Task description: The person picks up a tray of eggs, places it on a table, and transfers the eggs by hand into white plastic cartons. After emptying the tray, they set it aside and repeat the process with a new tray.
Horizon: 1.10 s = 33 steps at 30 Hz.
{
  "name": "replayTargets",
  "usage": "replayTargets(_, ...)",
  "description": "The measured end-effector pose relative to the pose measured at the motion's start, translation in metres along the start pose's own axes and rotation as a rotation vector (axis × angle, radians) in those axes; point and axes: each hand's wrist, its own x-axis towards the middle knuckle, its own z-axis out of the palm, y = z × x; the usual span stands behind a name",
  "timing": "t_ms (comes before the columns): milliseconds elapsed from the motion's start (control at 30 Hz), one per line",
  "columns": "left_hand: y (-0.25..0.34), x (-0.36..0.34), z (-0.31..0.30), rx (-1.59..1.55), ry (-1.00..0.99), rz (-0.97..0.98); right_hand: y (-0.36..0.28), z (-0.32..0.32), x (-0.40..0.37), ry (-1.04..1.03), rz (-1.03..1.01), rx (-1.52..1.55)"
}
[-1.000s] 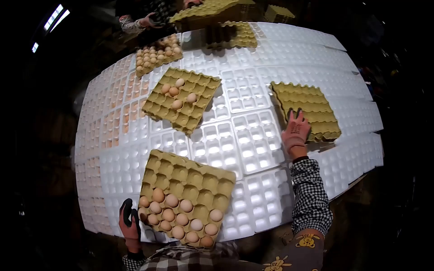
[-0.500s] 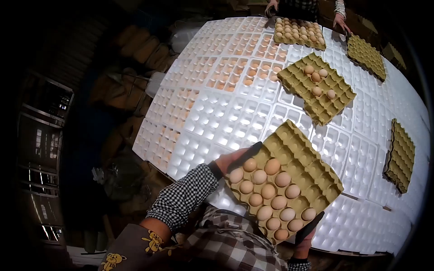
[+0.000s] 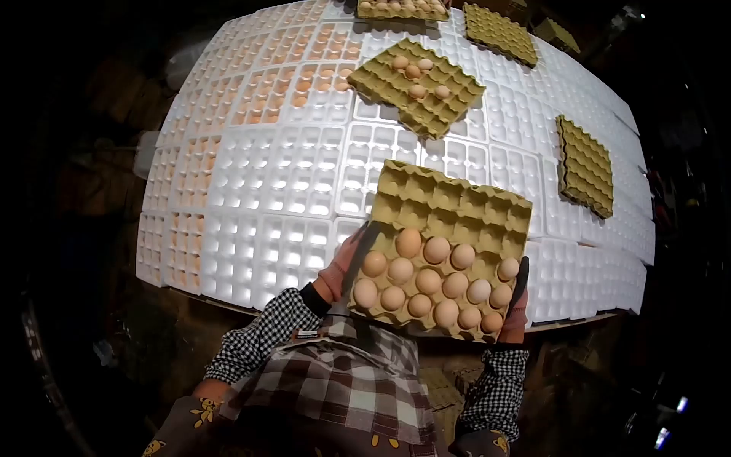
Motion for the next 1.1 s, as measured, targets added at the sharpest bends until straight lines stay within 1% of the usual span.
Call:
replayTargets(33, -0.043, 0.021, -0.047, 0.604, -0.037, 0.389, -0.004, -0.004, 0.007, -0.006, 0.012, -0.015)
replayTargets(67, -0.037, 0.013, -0.049, 0.475, 0.030, 0.243, -0.007, -0.020, 0.003, 0.159, -0.043, -0.234)
replayTargets(100, -0.025, -0.001, -0.043, 0.347, 0.107, 0.090, -0.006, -0.025, -0.006, 0.188, -0.057, -0.216)
replayTargets(167, 0.017, -0.049, 0.006, 1.282, 0.242, 0.537, -0.002, -0.014, -0.023, 0.417, -0.777, -0.832)
replayTargets(200, 0.032, -0.068, 0.011, 1.630, 0.066, 0.693, -0.005, 0.033, -0.050, 0.303, -0.783, -1.023)
replayTargets(233, 0.035, -0.077, 0.015, 1.821, -0.222, 0.648, -0.001, 0.085, -0.075, 0.178, -0.773, -1.212)
replayTargets(300, 0.007, -0.077, 0.011, 2.099, -0.353, 0.683, 0.039, 0.118, -0.084, -0.280, -0.677, -1.769)
replayTargets(333, 0.011, -0.073, 0.014, 2.036, -0.348, 0.742, 0.071, 0.119, -0.077, -0.343, -0.826, -1.960)
replayTargets(367, 0.021, -0.069, 0.013, 2.049, -0.370, 0.771, 0.096, 0.114, -0.066, -0.389, -0.987, -2.153)
replayTargets(400, 0.032, -0.070, 0.009, 1.656, -0.320, 0.580, 0.091, 0.118, -0.069, -0.358, -0.991, -2.157)
replayTargets(433, 0.037, -0.074, 0.006, 1.255, -0.251, 0.384, 0.080, 0.123, -0.073, -0.317, -0.828, -1.941)
replayTargets(467, 0.039, -0.079, 0.003, 0.876, -0.041, 0.260, 0.071, 0.126, -0.075, -0.277, -0.674, -1.720)
replayTargets(500, 0.045, -0.080, 0.000, 0.583, 0.000, 0.192, 0.061, 0.118, -0.078, -0.188, -0.569, -1.473)
replayTargets(567, 0.039, -0.063, -0.021, 0.788, -0.027, 0.281, 0.042, 0.106, -0.079, 0.024, -0.236, -0.704)
replayTargets(633, 0.045, -0.056, 0.019, 1.590, -0.104, 0.487, 0.032, 0.093, -0.069, -0.126, -0.614, -0.883)
replayTargets(667, 0.032, -0.047, 0.026, 1.864, -0.049, 0.552, 0.023, 0.106, -0.066, -0.203, -0.693, -1.173)
replayTargets(700, 0.020, -0.035, 0.016, 1.909, -0.063, 0.502, 0.023, 0.103, -0.063, -0.207, -0.705, -1.178)
replayTargets(767, 0.039, -0.037, 0.020, 1.720, -0.106, 0.325, 0.023, 0.091, -0.049, -0.285, -0.038, 0.066)
replayTargets(800, 0.046, -0.039, 0.019, 1.502, -0.121, 0.432, 0.017, 0.112, -0.065, -0.082, -0.187, -0.322)
replayTargets(833, 0.048, -0.042, 0.018, 1.380, -0.115, 0.393, 0.020, 0.106, -0.069, -0.067, -0.185, -0.318)
replayTargets(900, 0.049, -0.046, 0.032, 1.662, -0.082, 0.486, 0.022, 0.090, -0.071, -0.199, -0.273, -1.257)
replayTargets(933, 0.048, -0.046, 0.048, 1.883, -0.080, 0.559, 0.025, 0.124, -0.087, -0.241, -0.385, -1.840)
replayTargets(967, 0.040, -0.038, 0.050, 2.063, -0.122, 0.627, 0.045, 0.118, -0.089, -0.300, -0.638, -2.142)
replayTargets(1033, 0.027, -0.033, 0.068, 2.209, -0.136, 0.590, 0.062, 0.114, -0.078, -0.274, -0.660, -2.233)
replayTargets(1067, 0.023, -0.038, 0.074, 2.289, -0.162, 0.502, 0.055, 0.111, -0.078, -0.265, -0.669, -2.238)
replayTargets(1100, 0.020, -0.036, 0.071, 2.289, -0.162, 0.505, 0.045, 0.109, -0.080, -0.217, -0.559, -1.915)
